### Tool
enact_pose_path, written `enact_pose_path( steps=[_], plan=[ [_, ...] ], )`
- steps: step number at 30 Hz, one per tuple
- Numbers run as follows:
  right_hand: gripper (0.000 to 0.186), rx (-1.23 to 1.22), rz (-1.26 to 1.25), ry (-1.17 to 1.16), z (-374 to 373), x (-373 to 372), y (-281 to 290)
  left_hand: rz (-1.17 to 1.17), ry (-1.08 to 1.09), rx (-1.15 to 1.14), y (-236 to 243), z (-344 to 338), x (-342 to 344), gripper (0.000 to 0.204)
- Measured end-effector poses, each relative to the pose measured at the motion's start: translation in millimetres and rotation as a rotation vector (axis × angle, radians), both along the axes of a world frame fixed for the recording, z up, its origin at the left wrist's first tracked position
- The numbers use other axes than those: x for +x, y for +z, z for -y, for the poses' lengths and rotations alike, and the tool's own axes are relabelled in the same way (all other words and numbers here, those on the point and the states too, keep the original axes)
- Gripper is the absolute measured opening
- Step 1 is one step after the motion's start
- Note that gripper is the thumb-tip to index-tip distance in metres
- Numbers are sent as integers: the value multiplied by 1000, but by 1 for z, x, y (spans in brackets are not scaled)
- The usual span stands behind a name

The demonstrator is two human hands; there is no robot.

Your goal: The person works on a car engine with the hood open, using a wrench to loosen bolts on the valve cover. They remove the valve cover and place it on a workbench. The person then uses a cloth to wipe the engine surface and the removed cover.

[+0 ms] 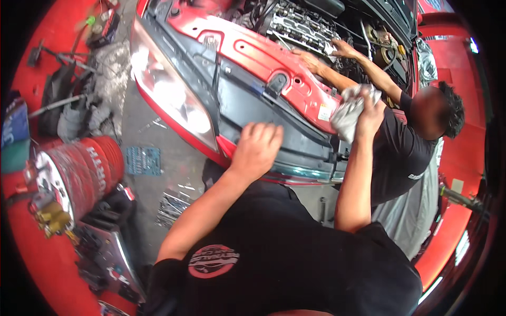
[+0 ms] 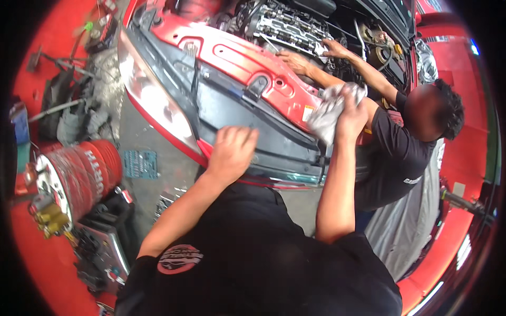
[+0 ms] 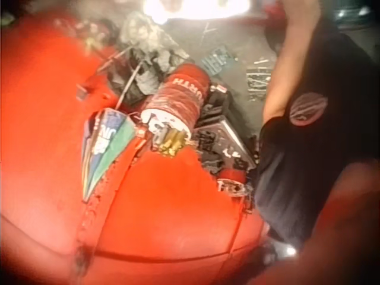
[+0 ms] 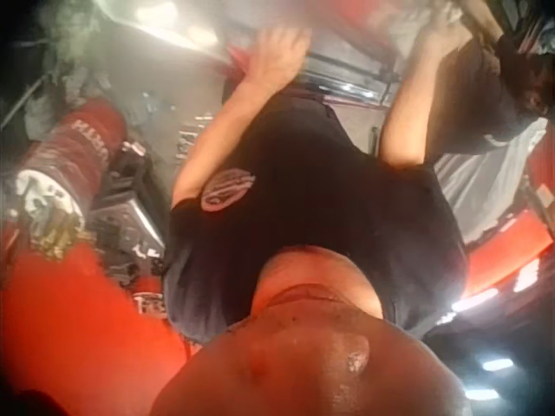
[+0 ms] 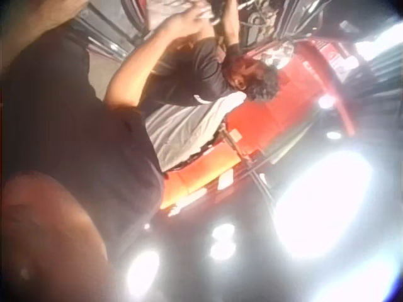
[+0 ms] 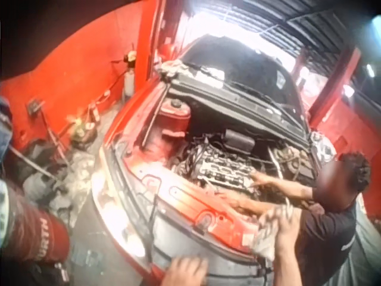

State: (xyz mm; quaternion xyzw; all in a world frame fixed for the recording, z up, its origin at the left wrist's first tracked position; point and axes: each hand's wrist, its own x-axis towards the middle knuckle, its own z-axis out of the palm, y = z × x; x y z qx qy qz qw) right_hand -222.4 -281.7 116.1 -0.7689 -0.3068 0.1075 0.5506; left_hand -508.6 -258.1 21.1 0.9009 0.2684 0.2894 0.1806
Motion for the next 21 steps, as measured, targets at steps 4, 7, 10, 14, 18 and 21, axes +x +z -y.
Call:
enact_pose_path(
  steps=[4,7,10,14,18,21],
  plan=[
    [15,-131,-155,38,41,-29,-48,-350,-33,151,-9,-68,52,35],
    [16,-55,-368,19,53,-40,-68,-536,-215,88,-14,-96,68,34],
    [17,-78,-311,-11,44,-39,-78,-513,-232,57,-9,-108,73,30],
    [14,-130,-117,-3,13,-16,-89,-528,-281,90,-1,-115,72,30],
    [12,-83,108,67,-20,14,-106,-599,-343,24,0,-124,69,28],
    [16,-124,251,64,-40,28,-121,-719,-396,28,3,-130,67,25]
  ],
)
